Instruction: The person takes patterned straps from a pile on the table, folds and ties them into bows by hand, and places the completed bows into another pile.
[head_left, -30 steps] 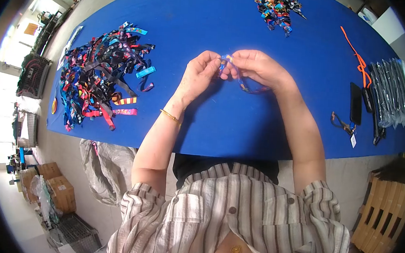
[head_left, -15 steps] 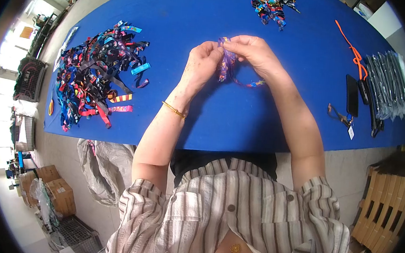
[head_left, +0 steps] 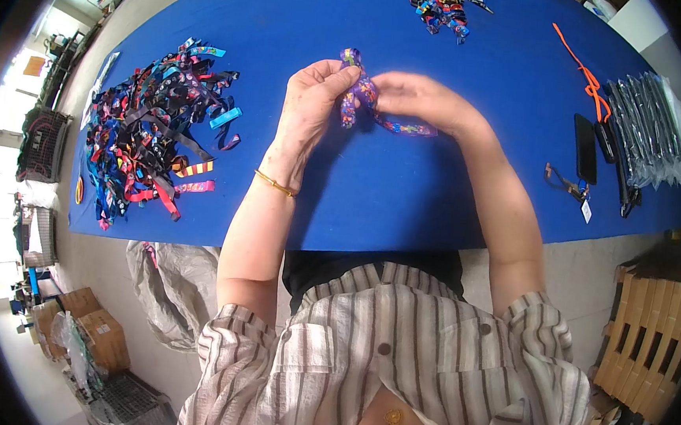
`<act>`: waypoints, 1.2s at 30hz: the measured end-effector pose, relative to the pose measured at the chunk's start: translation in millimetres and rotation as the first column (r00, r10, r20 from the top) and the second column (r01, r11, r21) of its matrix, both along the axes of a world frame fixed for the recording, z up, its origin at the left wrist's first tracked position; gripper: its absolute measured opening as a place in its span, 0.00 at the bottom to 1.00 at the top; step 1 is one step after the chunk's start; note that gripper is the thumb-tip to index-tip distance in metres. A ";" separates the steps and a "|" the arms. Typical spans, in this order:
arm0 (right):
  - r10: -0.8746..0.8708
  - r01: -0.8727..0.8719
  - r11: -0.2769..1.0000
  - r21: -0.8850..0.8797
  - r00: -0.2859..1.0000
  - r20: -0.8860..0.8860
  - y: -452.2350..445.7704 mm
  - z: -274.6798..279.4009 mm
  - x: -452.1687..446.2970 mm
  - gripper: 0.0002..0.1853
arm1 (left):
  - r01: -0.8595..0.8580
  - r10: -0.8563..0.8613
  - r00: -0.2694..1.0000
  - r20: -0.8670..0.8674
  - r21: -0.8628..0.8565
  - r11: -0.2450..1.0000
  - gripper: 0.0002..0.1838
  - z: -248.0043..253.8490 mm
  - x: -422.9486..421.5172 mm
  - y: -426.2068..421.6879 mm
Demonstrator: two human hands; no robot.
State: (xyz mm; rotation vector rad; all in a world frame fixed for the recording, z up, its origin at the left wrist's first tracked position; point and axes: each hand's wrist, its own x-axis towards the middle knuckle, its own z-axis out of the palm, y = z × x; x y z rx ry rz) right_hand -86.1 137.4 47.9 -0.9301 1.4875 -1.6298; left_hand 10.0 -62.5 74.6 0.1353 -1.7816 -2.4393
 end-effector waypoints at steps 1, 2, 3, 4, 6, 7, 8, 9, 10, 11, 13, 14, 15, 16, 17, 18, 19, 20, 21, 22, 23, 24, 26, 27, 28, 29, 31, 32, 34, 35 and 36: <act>0.086 -0.085 0.995 0.050 0.996 -0.030 0.6 -2.3 1.3 0.26 | -0.007 0.007 1.000 0.011 0.021 1.000 0.06 0.7 0.5 0.4; 0.137 -0.131 0.986 0.104 0.989 -0.048 2.0 -2.2 -0.4 0.24 | -0.015 0.014 1.000 0.021 0.043 0.999 0.07 2.3 1.4 2.1; 0.130 -0.122 0.982 0.147 0.990 -0.046 2.5 -0.3 -0.6 0.22 | -0.025 0.023 0.999 0.032 0.068 0.997 0.07 3.3 2.1 3.1; 0.126 -0.115 0.975 0.190 0.991 -0.045 2.7 2.5 -0.4 0.20 | -0.043 0.041 0.999 0.035 0.062 0.997 0.07 0.3 1.9 1.4; 0.085 -0.088 0.995 0.041 0.995 0.057 6.2 6.8 2.1 0.17 | -0.085 0.083 0.996 0.038 0.047 0.995 0.08 -9.4 1.2 -4.7; 0.070 -0.067 0.997 -0.033 0.991 0.110 7.2 8.1 2.3 0.16 | -0.093 0.089 0.994 0.066 0.059 0.994 0.08 -12.6 2.2 -6.4; 0.039 -0.021 0.994 -0.111 0.986 0.159 6.3 5.3 0.2 0.15 | -0.100 0.094 0.991 0.094 0.071 0.992 0.08 -15.1 4.0 -7.3; 0.011 0.029 0.982 -0.185 0.977 0.211 3.8 3.7 0.0 0.14 | -0.108 0.097 0.988 0.122 0.083 0.991 0.08 -17.3 5.7 -7.7; -0.013 0.083 0.963 -0.255 0.964 0.264 1.9 3.2 -0.3 0.14 | -0.104 0.093 0.990 0.109 0.100 0.990 0.08 -20.0 6.4 -6.9; -0.074 0.164 0.952 -0.258 0.942 0.328 0.3 2.1 2.0 0.13 | -0.099 0.088 0.991 0.097 0.117 0.988 0.08 -23.0 6.8 -4.3; 0.018 0.187 0.916 -0.356 0.865 0.501 -3.8 -7.0 -1.6 0.12 | -0.106 0.098 0.993 0.065 0.133 0.985 0.08 -24.2 6.7 3.1; 0.071 0.206 0.893 -0.400 0.814 0.576 -6.2 -13.7 -5.1 0.11 | -0.111 0.104 0.993 0.054 0.149 0.983 0.08 -24.6 6.8 6.5; 0.178 0.174 0.864 -0.472 0.772 0.610 -9.8 -15.3 -8.4 0.11 | -0.116 0.110 0.993 0.043 0.165 0.979 0.08 -25.1 7.0 9.5; 0.185 0.196 0.853 -0.484 0.754 0.630 -10.3 -17.8 -8.5 0.10 | -0.121 0.117 0.993 0.033 0.181 0.976 0.08 -25.5 7.1 10.6; 0.192 0.218 0.841 -0.495 0.735 0.650 -10.8 -20.9 -7.8 0.09 | -0.115 0.109 0.993 0.040 0.179 0.977 0.08 -27.1 7.1 10.2; 0.201 0.241 0.829 -0.505 0.715 0.670 -12.3 -21.5 -4.9 0.08 | -0.118 0.111 0.993 0.045 0.179 0.977 0.08 -27.9 7.8 9.9; 0.081 0.296 0.854 -0.428 0.737 0.671 -13.3 -12.5 3.6 0.07 | -0.120 0.113 0.992 0.050 0.179 0.977 0.08 -28.4 8.5 9.7; -0.041 0.355 0.866 -0.352 0.751 0.659 -11.9 -1.6 13.0 0.07 | -0.121 0.113 0.992 0.053 0.178 0.977 0.08 -28.7 8.7 9.7; -0.161 0.416 0.867 -0.275 0.755 0.635 -11.5 5.2 18.4 0.07 | -0.119 0.111 0.992 0.055 0.180 0.976 0.08 -29.8 8.5 8.9; -0.114 0.391 0.859 -0.329 0.774 0.622 -11.4 -1.5 13.3 0.07 | -0.118 0.109 0.992 0.058 0.182 0.976 0.08 -31.6 8.4 7.7; -0.069 0.366 0.849 -0.381 0.792 0.607 -11.2 -14.1 3.5 0.08 | -0.116 0.106 0.992 0.061 0.185 0.976 0.08 -32.8 8.2 7.2; -0.023 0.339 0.836 -0.433 0.808 0.588 -12.1 -17.5 -0.9 0.08 | -0.114 0.103 0.992 0.069 0.180 0.977 0.08 -32.7 8.4 7.9; -0.017 0.359 0.826 -0.434 0.786 0.618 -11.6 -24.3 -6.5 0.09 | -0.110 0.097 0.992 0.085 0.169 0.979 0.07 -30.3 9.6 9.8; -0.014 0.370 0.821 -0.435 0.774 0.633 -12.3 -24.6 -6.8 0.09 | -0.108 0.094 0.992 0.083 0.173 0.979 0.07 -29.7 10.0 10.4; -0.027 0.371 0.826 -0.424 0.777 0.629 -12.3 -25.1 -6.3 0.09 | -0.104 0.091 0.992 0.082 0.176 0.979 0.07 -29.1 10.2 11.5; -0.041 0.374 0.831 -0.412 0.780 0.625 -11.9 -25.7 -5.3 0.10 | -0.101 0.087 0.993 0.080 0.180 0.979 0.07 -29.0 10.1 12.1; -0.117 0.365 0.864 -0.347 0.815 0.567 -8.5 -23.0 -1.8 0.12 | -0.104 0.097 0.994 0.054 0.153 0.983 0.08 -29.9 9.5 11.5; -0.171 0.354 0.889 -0.291 0.845 0.506 -4.3 -19.4 -0.9 0.13 | -0.110 0.106 0.994 0.040 0.139 0.984 0.08 -29.7 9.1 9.9; -0.238 0.343 0.910 -0.232 0.891 0.385 -0.9 -10.0 2.1 0.15 | -0.132 0.132 0.991 0.007 -0.052 0.990 0.08 -24.8 11.6 7.2; -0.257 0.342 0.911 -0.228 0.907 0.334 -0.7 -5.7 4.8 0.16 | -0.145 0.145 0.989 -0.007 -0.148 0.978 0.08 -21.7 14.3 6.0; -0.276 0.342 0.912 -0.225 0.919 0.281 -1.0 -3.7 5.0 0.17 | -0.146 0.146 0.989 -0.013 -0.173 0.974 0.08 -18.7 15.8 5.3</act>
